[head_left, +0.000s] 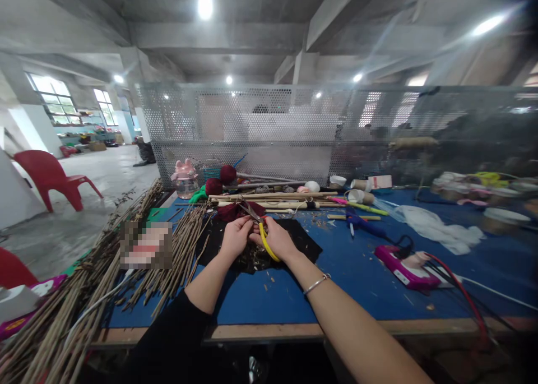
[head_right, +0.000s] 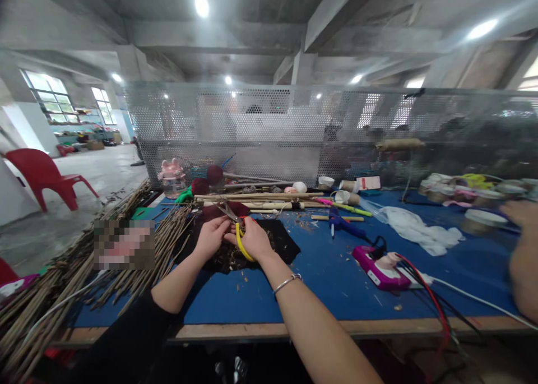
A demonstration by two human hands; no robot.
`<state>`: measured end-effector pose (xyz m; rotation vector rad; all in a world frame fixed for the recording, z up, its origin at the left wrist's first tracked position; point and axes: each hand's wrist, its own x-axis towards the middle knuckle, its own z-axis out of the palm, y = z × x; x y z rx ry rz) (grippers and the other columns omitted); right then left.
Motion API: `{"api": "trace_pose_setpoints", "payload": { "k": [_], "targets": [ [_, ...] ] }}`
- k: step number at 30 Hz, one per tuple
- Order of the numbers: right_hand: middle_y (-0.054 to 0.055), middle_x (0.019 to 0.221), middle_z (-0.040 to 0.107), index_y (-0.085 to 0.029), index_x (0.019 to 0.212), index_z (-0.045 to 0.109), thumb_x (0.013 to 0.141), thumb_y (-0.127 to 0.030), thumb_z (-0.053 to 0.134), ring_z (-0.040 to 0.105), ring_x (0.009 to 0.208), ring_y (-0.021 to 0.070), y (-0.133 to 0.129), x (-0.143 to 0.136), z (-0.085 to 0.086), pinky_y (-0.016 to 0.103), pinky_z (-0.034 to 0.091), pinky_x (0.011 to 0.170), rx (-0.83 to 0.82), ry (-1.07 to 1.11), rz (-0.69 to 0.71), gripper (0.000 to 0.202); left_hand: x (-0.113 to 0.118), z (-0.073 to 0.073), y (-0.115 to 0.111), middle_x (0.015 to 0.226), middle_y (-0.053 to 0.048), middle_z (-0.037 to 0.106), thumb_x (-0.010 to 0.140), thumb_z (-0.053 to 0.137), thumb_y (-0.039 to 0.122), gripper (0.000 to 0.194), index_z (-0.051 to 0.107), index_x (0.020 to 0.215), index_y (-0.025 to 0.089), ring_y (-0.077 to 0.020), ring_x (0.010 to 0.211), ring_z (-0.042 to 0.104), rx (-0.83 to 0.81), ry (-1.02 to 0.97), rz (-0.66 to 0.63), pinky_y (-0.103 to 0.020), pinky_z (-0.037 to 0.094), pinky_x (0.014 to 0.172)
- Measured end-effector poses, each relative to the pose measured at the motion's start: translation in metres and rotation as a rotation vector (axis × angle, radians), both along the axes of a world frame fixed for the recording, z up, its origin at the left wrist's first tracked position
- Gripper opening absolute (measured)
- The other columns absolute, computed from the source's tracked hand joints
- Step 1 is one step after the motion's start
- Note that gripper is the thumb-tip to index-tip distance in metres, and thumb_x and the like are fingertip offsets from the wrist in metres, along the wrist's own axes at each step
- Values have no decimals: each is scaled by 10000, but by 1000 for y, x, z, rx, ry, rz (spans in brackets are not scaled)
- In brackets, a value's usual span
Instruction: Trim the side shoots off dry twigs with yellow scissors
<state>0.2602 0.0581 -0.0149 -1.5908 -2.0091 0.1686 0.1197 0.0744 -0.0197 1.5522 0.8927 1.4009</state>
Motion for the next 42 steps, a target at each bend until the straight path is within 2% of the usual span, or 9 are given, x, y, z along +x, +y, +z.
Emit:
{"api": "trace_pose_setpoints", "payload": {
  "k": [3,9,14,17,24,29,34,38,42],
  "targets": [
    [81,908,630,-189,973,437,720,-545,557,604,836,217,0,-1,1,241,352,614,-29,16,-2,453,0,1,-1,828,-73,700,772,523,291,293,666,951,108,-179,753,633,-3,5,-2,-292,491,728],
    [68,812,637,-194,906,473,703,-536,587,607,771,206,-1,-5,3,225,316,564,-40,8,-62,414,0,5,-5,817,-67,697,765,526,286,272,676,920,121,-171,739,625,30,19,85,-274,487,721],
    [51,759,624,-200,843,495,697,-571,566,591,693,181,-1,-5,2,223,285,520,-37,-3,-101,405,0,7,-7,703,-46,666,757,531,333,285,667,892,122,-114,537,563,-39,-6,62,-196,457,481],
    [44,736,619,-200,812,504,724,-570,533,580,658,166,0,-4,1,220,275,508,-29,0,-103,382,0,7,-8,673,-38,641,749,535,359,298,661,869,118,-89,486,519,-87,-24,47,-166,418,408],
    [45,719,623,-206,794,523,764,-565,475,575,649,165,2,-2,-2,220,270,511,12,-19,-103,364,-1,4,-8,672,-34,608,756,524,362,290,643,878,128,-87,496,504,-103,-16,64,-161,419,398],
    [47,723,629,-204,783,539,777,-558,462,577,648,156,3,-1,-4,214,280,518,9,-15,-92,363,-2,4,-7,685,-27,598,765,511,377,321,631,956,148,-95,505,517,-135,-7,69,-169,406,381],
    [51,735,629,-200,786,536,773,-574,459,587,678,169,4,-2,-5,221,281,521,-34,-7,-123,382,-2,1,-1,622,0,539,793,477,381,368,599,1052,151,-70,429,442,-127,-46,81,-176,374,365],
    [53,751,633,-205,791,520,768,-607,437,592,694,184,5,-3,-6,231,278,526,-53,-23,-135,411,-3,-2,4,582,24,500,793,486,353,334,598,1031,148,-57,407,403,-85,-60,97,-174,367,379],
    [53,769,636,-208,812,502,766,-630,410,600,715,199,6,-3,-7,240,294,546,-39,-43,-123,434,-3,-1,4,601,15,528,781,502,307,294,605,994,132,-66,464,460,-136,-103,64,-170,402,425]
  ]
}}
